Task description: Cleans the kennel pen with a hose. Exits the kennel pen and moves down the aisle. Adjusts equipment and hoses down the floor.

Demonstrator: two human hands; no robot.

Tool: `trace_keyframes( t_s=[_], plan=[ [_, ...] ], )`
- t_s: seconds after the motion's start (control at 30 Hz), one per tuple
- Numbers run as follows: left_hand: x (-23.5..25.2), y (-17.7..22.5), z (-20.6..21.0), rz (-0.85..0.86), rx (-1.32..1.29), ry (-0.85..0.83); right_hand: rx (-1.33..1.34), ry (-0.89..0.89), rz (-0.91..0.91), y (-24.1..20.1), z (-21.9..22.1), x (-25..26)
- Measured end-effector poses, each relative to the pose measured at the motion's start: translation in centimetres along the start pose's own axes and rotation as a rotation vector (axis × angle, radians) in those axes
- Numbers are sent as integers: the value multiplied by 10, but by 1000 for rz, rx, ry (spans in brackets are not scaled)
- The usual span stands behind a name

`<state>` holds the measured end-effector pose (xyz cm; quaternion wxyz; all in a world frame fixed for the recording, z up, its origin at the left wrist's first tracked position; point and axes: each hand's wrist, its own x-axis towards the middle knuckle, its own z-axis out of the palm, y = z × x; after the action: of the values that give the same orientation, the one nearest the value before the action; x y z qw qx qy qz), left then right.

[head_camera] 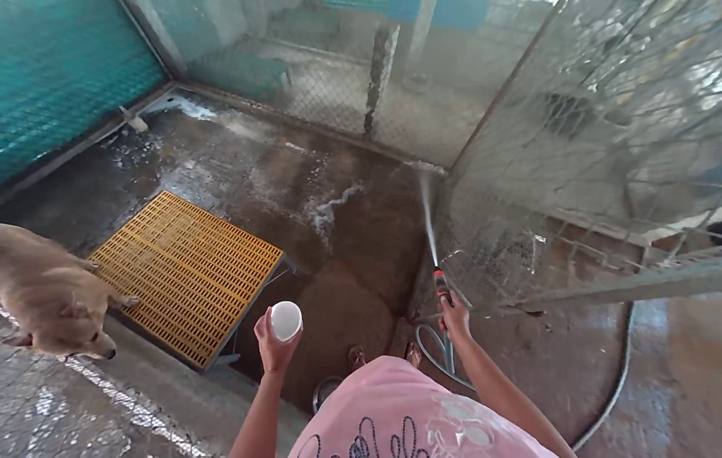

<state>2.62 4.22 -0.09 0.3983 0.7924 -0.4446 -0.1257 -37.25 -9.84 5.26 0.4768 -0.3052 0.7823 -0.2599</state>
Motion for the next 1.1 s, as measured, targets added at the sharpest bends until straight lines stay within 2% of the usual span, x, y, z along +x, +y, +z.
trace_keyframes(
  t_s=[0.5, 0.8, 0.87, 1.03, 1.1],
  plan=[
    [0, 0, 1, 7, 0, 8, -91, -281, -16, -7, 12, -17],
    [1, 3, 3, -27, -2, -19, -354, -585, 20, 14, -3, -32],
    [1, 3, 4, -26, -3, -20, -375, -574, 25, 12, -9, -31],
    [1, 5, 5, -30, -16, -25, -363, -376, -33, 14, -15, -21],
    [1, 6, 6, -34, -24, -34, -368, -358, -55, 18, -14, -21]
  ],
)
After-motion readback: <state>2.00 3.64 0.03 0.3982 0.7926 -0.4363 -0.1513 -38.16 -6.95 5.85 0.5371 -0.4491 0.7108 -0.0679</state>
